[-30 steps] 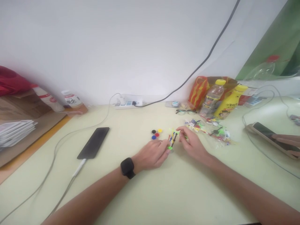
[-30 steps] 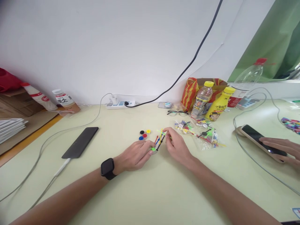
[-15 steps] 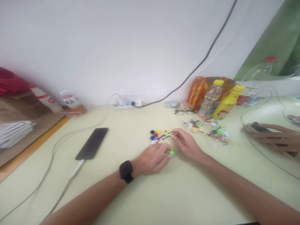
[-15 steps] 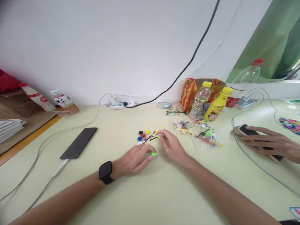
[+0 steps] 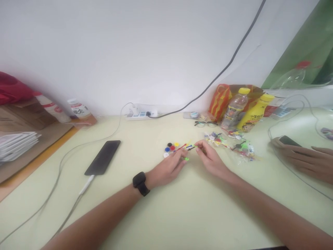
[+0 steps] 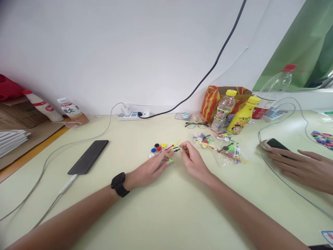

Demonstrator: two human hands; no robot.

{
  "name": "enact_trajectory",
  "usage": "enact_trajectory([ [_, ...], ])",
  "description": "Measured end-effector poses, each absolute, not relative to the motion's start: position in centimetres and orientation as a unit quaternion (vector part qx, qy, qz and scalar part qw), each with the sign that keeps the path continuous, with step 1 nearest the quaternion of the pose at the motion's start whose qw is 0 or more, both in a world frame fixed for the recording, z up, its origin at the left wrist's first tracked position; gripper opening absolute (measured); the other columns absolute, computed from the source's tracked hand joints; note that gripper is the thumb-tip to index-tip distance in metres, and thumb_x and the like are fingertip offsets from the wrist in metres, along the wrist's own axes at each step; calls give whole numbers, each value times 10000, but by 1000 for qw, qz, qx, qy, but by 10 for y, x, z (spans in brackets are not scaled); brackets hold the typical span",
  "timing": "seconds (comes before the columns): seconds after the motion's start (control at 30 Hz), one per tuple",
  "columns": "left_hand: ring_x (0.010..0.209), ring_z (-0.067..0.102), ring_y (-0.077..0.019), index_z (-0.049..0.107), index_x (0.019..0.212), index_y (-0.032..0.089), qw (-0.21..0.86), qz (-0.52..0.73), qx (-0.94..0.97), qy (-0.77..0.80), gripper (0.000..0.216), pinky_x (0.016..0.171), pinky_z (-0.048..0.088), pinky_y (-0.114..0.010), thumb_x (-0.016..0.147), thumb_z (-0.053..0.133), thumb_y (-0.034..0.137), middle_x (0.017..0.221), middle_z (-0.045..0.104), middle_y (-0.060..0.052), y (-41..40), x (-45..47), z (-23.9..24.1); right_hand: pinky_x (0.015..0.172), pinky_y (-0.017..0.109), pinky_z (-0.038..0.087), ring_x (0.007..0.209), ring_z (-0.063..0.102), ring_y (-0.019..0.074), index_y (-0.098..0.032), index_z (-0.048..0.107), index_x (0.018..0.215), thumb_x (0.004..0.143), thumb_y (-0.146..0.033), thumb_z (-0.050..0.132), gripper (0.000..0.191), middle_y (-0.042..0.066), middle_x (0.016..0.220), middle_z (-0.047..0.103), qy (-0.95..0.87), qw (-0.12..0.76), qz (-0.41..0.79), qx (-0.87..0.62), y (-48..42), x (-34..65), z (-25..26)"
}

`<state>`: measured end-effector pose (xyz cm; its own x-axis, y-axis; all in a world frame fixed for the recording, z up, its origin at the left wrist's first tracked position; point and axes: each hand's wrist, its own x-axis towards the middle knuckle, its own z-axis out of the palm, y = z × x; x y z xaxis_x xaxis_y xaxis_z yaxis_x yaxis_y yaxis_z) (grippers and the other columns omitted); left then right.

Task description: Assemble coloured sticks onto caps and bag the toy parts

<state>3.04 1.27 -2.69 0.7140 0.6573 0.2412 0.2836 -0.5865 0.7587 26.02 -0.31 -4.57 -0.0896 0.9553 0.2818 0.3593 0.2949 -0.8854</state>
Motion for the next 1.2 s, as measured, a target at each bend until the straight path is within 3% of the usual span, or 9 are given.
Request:
enact_trajectory([
  [0.1, 1379, 520, -285, 575, 1159, 230, 410, 299, 814, 283, 203, 1139, 419, -467, 1034, 531, 383, 1353, 624, -128, 19, 30, -33, 853, 356, 477, 961, 614, 227, -222, 616, 1103, 1027, -392, 469, 237, 63, 1027, 665, -665, 461, 314, -497, -1, 261, -45],
  [0.27, 1068, 715, -267, 586, 1091, 197, 602, 339, 657, 302, 319, 948, 554, -440, 896, 756, 384, 1157, 699, -110, 24, 30, -36, 827, 356, 498, 987, 637, 236, -235, 701, 1137, 1020, -434, 497, 308, 81, 1108, 689, -652, 464, 328, -502, -6, 258, -34],
  [0.37, 991, 742, -256, 639, 1133, 180, 652, 342, 597, 320, 427, 906, 577, -419, 806, 848, 356, 1152, 703, -106, 24, 30, -36, 861, 357, 517, 1020, 653, 232, -259, 682, 1220, 1012, -434, 529, 312, 77, 1169, 695, -640, 470, 369, -483, -16, 252, -28],
  [0.5, 1062, 729, -266, 709, 1128, 169, 656, 337, 602, 307, 390, 1016, 545, -458, 813, 840, 359, 1183, 727, -109, 24, 31, -36, 929, 361, 522, 1072, 661, 233, -253, 685, 1174, 991, -411, 587, 261, 81, 1185, 705, -647, 484, 374, -455, -25, 246, -23],
  [0.7, 1109, 711, -306, 759, 1141, 157, 616, 342, 638, 311, 423, 980, 573, -446, 787, 861, 365, 1149, 755, -131, 20, 34, -33, 806, 328, 534, 928, 697, 218, -245, 643, 1154, 961, -329, 626, 211, 39, 916, 724, -668, 446, 392, -449, -26, 246, -26],
  [0.97, 1130, 702, -289, 757, 1136, 180, 560, 351, 692, 290, 291, 985, 577, -432, 922, 729, 376, 1180, 753, -114, 14, 36, -31, 658, 284, 499, 906, 692, 215, -249, 626, 1120, 972, -313, 579, 168, 51, 990, 735, -687, 423, 355, -472, -32, 240, -28],
  [1.2, 1082, 703, -255, 740, 1133, 172, 489, 395, 723, 286, 265, 1016, 571, -427, 928, 724, 339, 1127, 731, -115, 14, 35, -38, 611, 300, 470, 686, 584, 180, -236, 637, 904, 971, -340, 564, 144, 33, 846, 685, -722, 408, 276, -486, -29, 241, -28],
])
